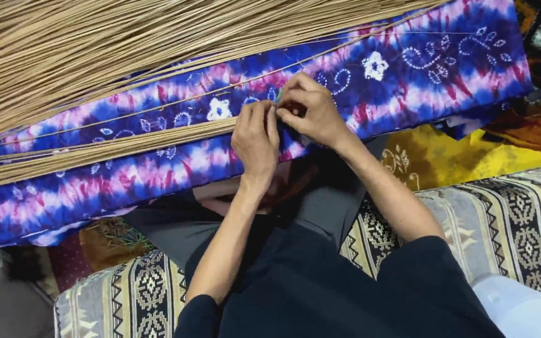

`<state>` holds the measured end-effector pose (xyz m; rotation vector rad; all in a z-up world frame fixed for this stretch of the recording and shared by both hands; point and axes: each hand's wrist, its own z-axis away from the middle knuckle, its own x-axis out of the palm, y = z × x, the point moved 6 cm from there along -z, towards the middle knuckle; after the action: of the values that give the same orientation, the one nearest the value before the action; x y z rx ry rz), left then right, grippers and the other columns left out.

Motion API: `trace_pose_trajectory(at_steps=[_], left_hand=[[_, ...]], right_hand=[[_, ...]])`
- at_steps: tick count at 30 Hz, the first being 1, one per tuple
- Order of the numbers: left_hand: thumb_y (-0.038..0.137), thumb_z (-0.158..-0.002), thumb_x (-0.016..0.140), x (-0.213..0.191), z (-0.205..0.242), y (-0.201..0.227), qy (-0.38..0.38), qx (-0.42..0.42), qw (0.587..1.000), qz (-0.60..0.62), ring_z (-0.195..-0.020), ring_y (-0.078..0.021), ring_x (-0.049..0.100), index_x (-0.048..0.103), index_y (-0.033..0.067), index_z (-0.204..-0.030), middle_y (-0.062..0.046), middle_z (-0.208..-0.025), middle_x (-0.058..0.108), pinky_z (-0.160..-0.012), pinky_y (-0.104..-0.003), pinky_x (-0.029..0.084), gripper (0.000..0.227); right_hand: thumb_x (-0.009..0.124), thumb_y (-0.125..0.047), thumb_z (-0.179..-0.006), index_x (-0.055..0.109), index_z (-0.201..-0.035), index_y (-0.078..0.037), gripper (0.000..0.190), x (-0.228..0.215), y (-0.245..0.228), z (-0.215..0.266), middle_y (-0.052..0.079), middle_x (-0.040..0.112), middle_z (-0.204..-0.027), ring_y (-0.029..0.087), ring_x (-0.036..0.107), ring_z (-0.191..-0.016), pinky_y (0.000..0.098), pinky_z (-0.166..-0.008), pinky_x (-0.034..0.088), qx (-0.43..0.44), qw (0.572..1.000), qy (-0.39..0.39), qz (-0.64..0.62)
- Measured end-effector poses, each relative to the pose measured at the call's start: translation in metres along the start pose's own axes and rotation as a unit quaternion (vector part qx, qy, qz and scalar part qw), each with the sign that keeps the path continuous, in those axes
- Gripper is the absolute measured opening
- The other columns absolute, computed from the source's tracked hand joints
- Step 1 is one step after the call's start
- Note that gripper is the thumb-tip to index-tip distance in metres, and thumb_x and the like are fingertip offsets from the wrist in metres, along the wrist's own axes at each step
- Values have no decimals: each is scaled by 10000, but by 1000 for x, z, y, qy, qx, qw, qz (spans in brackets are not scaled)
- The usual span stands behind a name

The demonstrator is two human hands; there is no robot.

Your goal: Gathering, aligning, and tying bundles of thin bamboo sticks together using string.

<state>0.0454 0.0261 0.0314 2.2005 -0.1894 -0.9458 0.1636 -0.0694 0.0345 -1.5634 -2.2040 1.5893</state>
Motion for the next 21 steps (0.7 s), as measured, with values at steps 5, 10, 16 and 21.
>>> trace_pose_trajectory(at_steps=[5,10,16,21], left_hand=[[168,-1013,651,2,3,-1,21,-10,1000,-1,-849,-267,698,713,158,-1025,6,-934,638,-714,-375,575,65],[156,-996,674,1,3,-2,34,-4,999,15,-800,-247,700,737,175,-1047,15,-903,645,-694,-359,571,83],[140,-989,707,-5,2,-4,68,-27,995,72,-704,-257,686,715,148,-1197,-49,-861,709,-638,-370,553,208],[166,-964,726,-3,1,-8,40,-13,998,53,-729,-231,699,729,203,-1047,21,-848,696,-640,-334,556,91]], right_hand=[[796,-22,-797,743,-854,-36,79,5,1,4,110,672,-963,253,610,-608,372,-562,498,11,1000,10,15],[781,-26,-781,721,-815,-49,73,10,4,10,93,677,-950,273,595,-590,377,-549,489,47,998,34,11],[780,-56,-780,719,-792,-98,75,11,2,8,41,688,-931,225,599,-579,343,-548,490,71,997,38,7],[777,-46,-793,713,-801,-77,72,10,0,8,68,671,-942,237,592,-580,348,-551,490,60,997,39,9]])
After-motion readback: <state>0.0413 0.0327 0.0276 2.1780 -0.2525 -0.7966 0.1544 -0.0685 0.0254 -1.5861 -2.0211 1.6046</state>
